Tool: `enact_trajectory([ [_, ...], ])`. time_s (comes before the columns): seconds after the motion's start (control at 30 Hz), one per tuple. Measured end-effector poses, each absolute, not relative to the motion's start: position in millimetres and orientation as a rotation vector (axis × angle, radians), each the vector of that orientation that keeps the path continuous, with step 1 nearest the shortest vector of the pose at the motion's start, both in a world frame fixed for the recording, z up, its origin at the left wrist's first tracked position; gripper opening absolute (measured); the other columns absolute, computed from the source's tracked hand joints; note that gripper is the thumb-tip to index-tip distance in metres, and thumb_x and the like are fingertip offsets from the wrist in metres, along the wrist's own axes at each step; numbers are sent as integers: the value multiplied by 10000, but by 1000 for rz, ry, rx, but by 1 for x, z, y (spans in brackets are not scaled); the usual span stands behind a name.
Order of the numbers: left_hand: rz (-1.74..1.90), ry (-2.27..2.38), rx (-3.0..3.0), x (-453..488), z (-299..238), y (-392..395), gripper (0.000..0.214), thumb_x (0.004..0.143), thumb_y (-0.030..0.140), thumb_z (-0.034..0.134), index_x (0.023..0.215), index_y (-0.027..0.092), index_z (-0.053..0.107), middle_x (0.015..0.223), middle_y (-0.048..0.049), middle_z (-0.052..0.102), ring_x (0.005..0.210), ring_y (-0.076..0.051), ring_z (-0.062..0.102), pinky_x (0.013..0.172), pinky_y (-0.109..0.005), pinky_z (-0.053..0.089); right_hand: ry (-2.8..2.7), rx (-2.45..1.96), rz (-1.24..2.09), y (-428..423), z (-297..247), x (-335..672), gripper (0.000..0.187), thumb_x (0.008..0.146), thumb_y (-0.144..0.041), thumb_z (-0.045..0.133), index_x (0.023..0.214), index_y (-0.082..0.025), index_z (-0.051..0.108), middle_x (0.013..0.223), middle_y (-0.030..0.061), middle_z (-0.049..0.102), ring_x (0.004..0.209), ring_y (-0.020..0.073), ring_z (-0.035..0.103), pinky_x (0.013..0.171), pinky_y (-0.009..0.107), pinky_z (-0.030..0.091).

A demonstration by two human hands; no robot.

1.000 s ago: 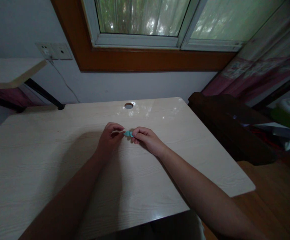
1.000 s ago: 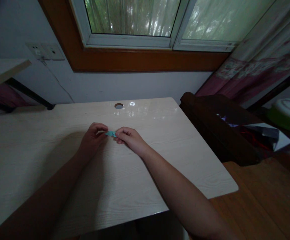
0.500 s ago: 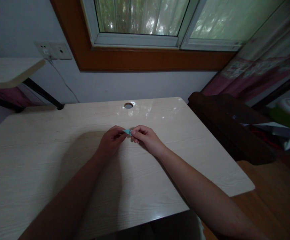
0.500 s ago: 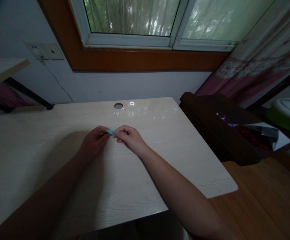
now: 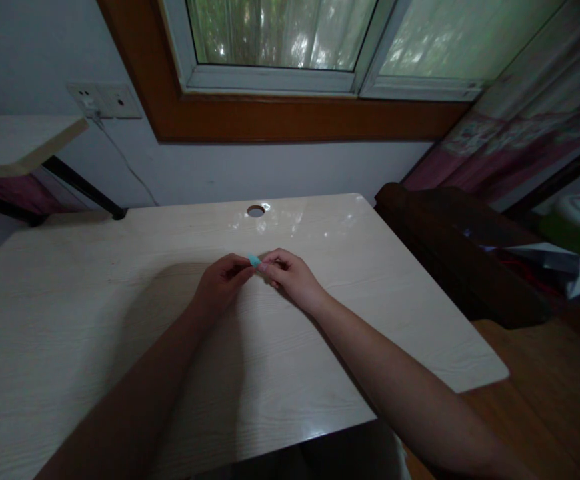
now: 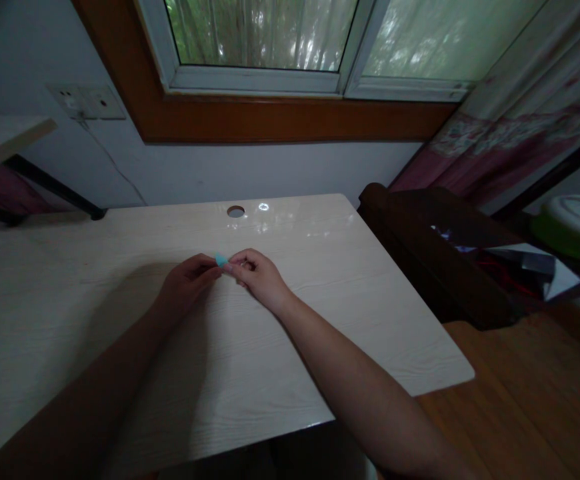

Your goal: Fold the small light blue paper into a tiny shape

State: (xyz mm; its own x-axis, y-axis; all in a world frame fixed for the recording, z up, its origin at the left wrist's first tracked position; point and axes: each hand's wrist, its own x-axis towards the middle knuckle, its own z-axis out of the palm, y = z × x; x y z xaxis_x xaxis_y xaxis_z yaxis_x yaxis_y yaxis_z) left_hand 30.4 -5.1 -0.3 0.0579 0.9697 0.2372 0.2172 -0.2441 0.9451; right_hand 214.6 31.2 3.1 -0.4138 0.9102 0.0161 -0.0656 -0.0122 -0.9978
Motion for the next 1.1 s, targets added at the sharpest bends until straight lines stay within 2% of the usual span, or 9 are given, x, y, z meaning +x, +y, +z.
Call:
enact_trajectory([
  [0.33, 1229, 1312, 1538, 30, 4, -5, 205, 842, 371, 653, 826, 172, 697, 764, -17, 683, 723, -146, 611, 701, -254, 487, -1594, -914, 1445, 31, 0, 215, 280, 788, -453, 730, 821, -192, 635, 639, -33, 549, 551, 103, 464, 513, 237, 338],
  [0.47, 1234, 1334, 1545, 31, 4, -5, 179, 839, 355, 670, 839, 178, 699, 769, -14, 689, 725, -142, 622, 709, -254, 503, -1705, -919, 1184, 30, 3, 216, 210, 815, -394, 721, 798, -189, 678, 729, -5, 582, 625, 114, 502, 576, 253, 379],
  [0.7, 1437, 1281, 1759, 31, -1, -5, 199, 840, 306, 702, 1013, 212, 674, 980, -32, 627, 762, -110, 627, 705, -240, 548, -1851, -898, 822, 30, 8, 219, 100, 849, -282, 715, 804, -195, 726, 725, 4, 600, 663, 121, 542, 616, 252, 413],
  [0.87, 1365, 1320, 1923, 31, 3, -7, 134, 881, 298, 664, 978, 216, 705, 942, -36, 641, 808, -126, 638, 748, -251, 558, -1939, -850, 696, 30, 7, 221, 94, 866, -282, 706, 845, -195, 736, 743, 15, 613, 665, 123, 559, 610, 253, 425],
  [1.1, 1331, 1421, 1923, 31, 5, -7, 96, 868, 278, 679, 934, 216, 711, 891, -25, 673, 798, -140, 641, 744, -260, 549, -1990, -779, 589, 28, 8, 223, 98, 909, -262, 648, 929, -217, 734, 832, 36, 657, 737, 135, 597, 674, 265, 467],
])
